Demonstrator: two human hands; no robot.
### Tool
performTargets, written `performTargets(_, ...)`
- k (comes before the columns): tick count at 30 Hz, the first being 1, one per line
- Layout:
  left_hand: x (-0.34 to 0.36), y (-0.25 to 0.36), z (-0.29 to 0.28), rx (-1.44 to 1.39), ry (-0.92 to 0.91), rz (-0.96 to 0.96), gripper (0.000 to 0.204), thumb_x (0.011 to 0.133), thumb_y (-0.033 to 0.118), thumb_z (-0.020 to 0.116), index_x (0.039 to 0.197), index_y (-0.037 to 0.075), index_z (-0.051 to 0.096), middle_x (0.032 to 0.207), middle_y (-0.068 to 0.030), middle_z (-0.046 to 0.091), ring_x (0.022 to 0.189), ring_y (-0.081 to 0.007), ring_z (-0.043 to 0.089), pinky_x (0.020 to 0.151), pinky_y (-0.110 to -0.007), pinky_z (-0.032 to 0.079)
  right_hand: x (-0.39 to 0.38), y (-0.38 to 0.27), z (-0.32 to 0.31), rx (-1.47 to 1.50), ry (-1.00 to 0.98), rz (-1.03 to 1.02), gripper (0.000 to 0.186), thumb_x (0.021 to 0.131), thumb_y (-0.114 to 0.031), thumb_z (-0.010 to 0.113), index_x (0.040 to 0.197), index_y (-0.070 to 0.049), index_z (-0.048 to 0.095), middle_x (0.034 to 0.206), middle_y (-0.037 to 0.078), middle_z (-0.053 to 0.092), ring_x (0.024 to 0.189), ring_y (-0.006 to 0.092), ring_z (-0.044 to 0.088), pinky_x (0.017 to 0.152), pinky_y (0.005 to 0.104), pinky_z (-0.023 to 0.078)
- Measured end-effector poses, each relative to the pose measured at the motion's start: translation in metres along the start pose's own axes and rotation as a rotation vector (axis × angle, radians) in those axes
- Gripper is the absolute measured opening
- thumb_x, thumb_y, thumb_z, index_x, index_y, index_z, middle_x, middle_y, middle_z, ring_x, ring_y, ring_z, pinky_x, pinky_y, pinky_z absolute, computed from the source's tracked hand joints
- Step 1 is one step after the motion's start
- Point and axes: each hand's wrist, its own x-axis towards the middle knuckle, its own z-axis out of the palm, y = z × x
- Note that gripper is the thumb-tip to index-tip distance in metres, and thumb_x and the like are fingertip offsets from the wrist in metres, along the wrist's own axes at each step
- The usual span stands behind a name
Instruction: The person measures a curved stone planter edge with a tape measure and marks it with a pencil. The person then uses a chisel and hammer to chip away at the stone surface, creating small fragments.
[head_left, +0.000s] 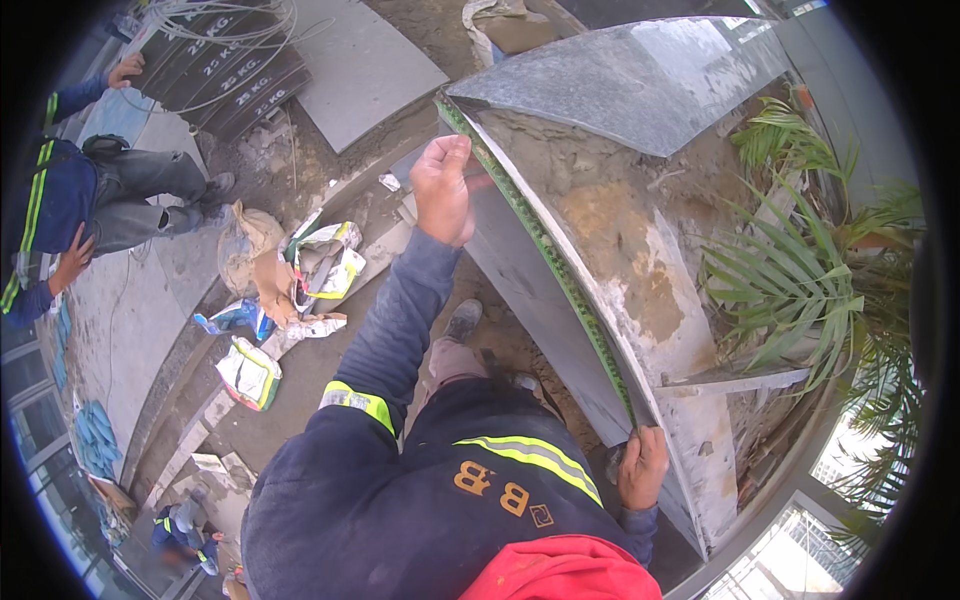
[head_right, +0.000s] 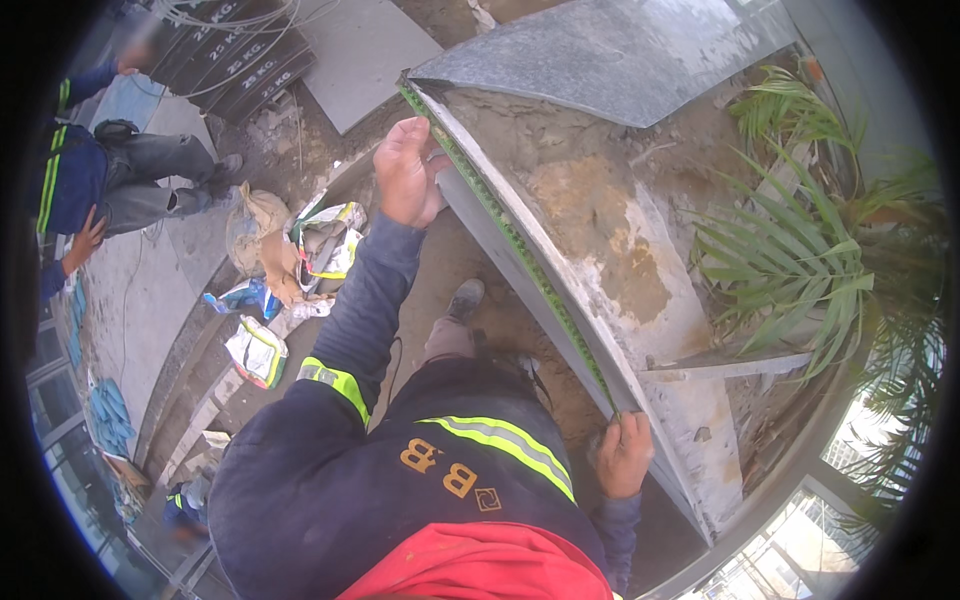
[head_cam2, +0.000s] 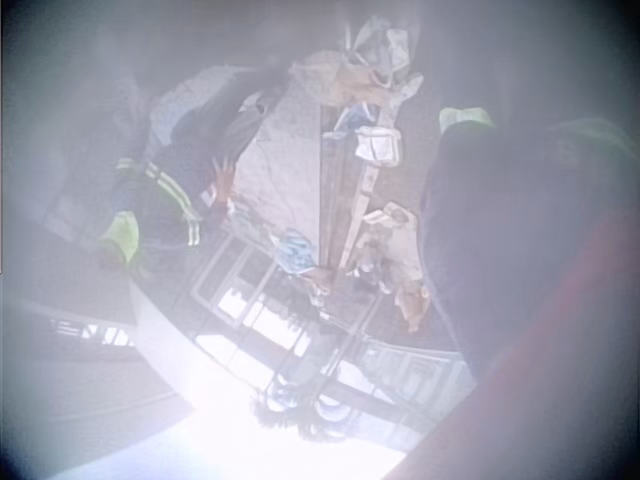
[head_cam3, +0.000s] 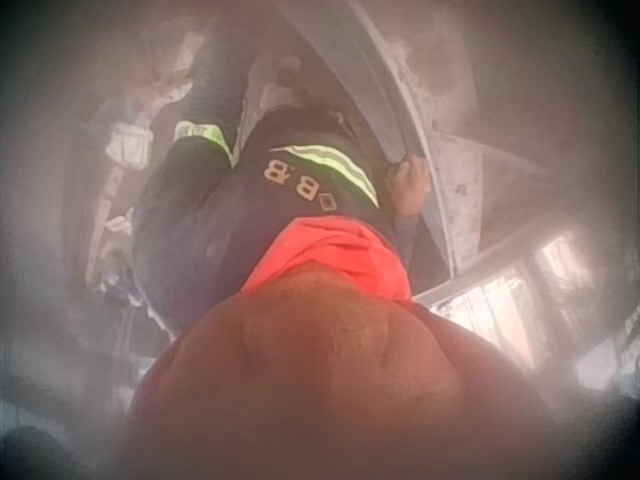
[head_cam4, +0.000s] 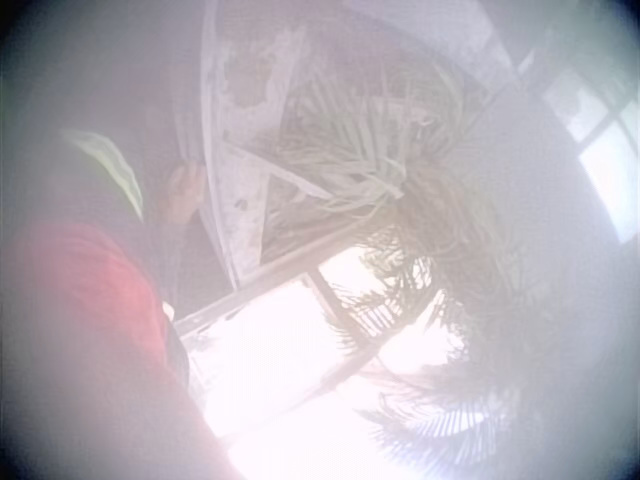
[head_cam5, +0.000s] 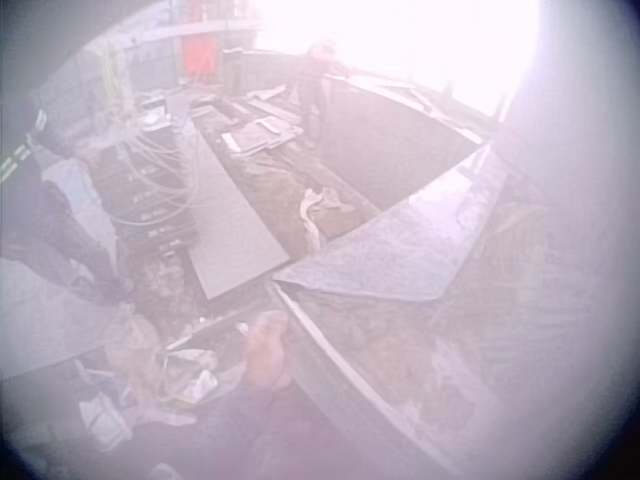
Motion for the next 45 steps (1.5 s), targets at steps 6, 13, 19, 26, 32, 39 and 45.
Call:
performTargets(6, -0.005, 0.018, 0.018, 0.101, 0.046, 0.079, 0.011, 0.100, 0.013, 0.064, 0.103, 0.002, 0.061, 0.090, -0.0040, 0.067, 0.079, -0.0113, 0.065, 0.065, -0.032, 0.059, 0.004, 0.002, -0.029, 0.155, -0.166, 0.069, 0.010, 0.093, -0.004, 0.056, 0.090, 0.003, 0.063, 0.076, 0.017, 0.053, 0.069, 0.0340, 0.054, 0.064, 0.0452, 0.042)
performTargets(13, 0.003, 0.037, 0.012, -0.096, 0.034, 0.062, 0.023, 0.101, 0.018, 0.064, 0.113, 0.000, 0.054, 0.091, -0.0144, 0.070, 0.072, -0.0182, 0.068, 0.063, -0.036, 0.060, 0.010, 0.018, -0.052, 0.430, -0.608, 0.355, 0.024, 0.095, -0.012, 0.057, 0.086, 0.006, 0.068, 0.078, 0.011, 0.068, 0.074, 0.0165, 0.062, 0.071, 0.0334, 0.050)
performTargets(19, 0.026, 0.048, -0.014, 0.223, 0.183, 0.069, 0.024, 0.102, 0.020, 0.062, 0.097, -0.004, 0.065, 0.077, -0.0110, 0.069, 0.059, -0.0140, 0.062, 0.051, -0.027, 0.051, 0.020, 0.024, -0.035, 0.514, -0.701, 0.365, 0.027, 0.096, -0.016, 0.056, 0.091, 0.006, 0.071, 0.081, 0.011, 0.071, 0.076, 0.0176, 0.064, 0.073, 0.0328, 0.051)
performTargets(26, 0.048, 0.065, -0.014, 0.639, 0.013, 0.056, 0.030, 0.097, 0.017, 0.065, 0.077, -0.004, 0.071, 0.060, -0.0017, 0.058, 0.046, -0.0084, 0.052, 0.043, -0.026, 0.043, 0.027, 0.030, -0.025, 0.576, -0.702, 0.406, 0.027, 0.096, -0.016, 0.056, 0.092, 0.006, 0.070, 0.080, 0.009, 0.070, 0.078, 0.0163, 0.063, 0.074, 0.0316, 0.050)
performTargets(32, 0.050, 0.057, -0.003, 0.713, 0.030, 0.101, 0.030, 0.094, 0.018, 0.068, 0.074, -0.005, 0.071, 0.062, -0.0045, 0.062, 0.048, -0.0103, 0.057, 0.045, -0.026, 0.047, 0.031, 0.030, -0.021, 0.569, -0.684, 0.395, 0.027, 0.097, -0.018, 0.057, 0.090, 0.005, 0.070, 0.078, 0.007, 0.067, 0.075, 0.0155, 0.061, 0.072, 0.0317, 0.048)
performTargets(39, 0.053, 0.050, -0.003, 0.593, 0.068, 0.093, 0.026, 0.093, 0.014, 0.068, 0.077, -0.007, 0.071, 0.067, -0.0086, 0.067, 0.051, -0.0126, 0.060, 0.047, -0.027, 0.051, 0.035, 0.033, -0.015, 0.498, -0.688, 0.341, 0.029, 0.097, -0.021, 0.057, 0.085, 0.004, 0.065, 0.069, 0.008, 0.060, 0.068, 0.0155, 0.055, 0.065, 0.0337, 0.045)
performTargets(45, 0.057, 0.049, -0.004, 0.603, 0.079, 0.069, 0.025, 0.093, 0.013, 0.068, 0.079, -0.007, 0.071, 0.070, -0.0099, 0.068, 0.053, -0.0136, 0.062, 0.048, -0.027, 0.052, 0.040, 0.032, -0.018, 0.487, -0.636, 0.280, 0.029, 0.096, -0.021, 0.058, 0.080, 0.003, 0.061, 0.064, 0.009, 0.053, 0.063, 0.0166, 0.050, 0.061, 0.0363, 0.041)
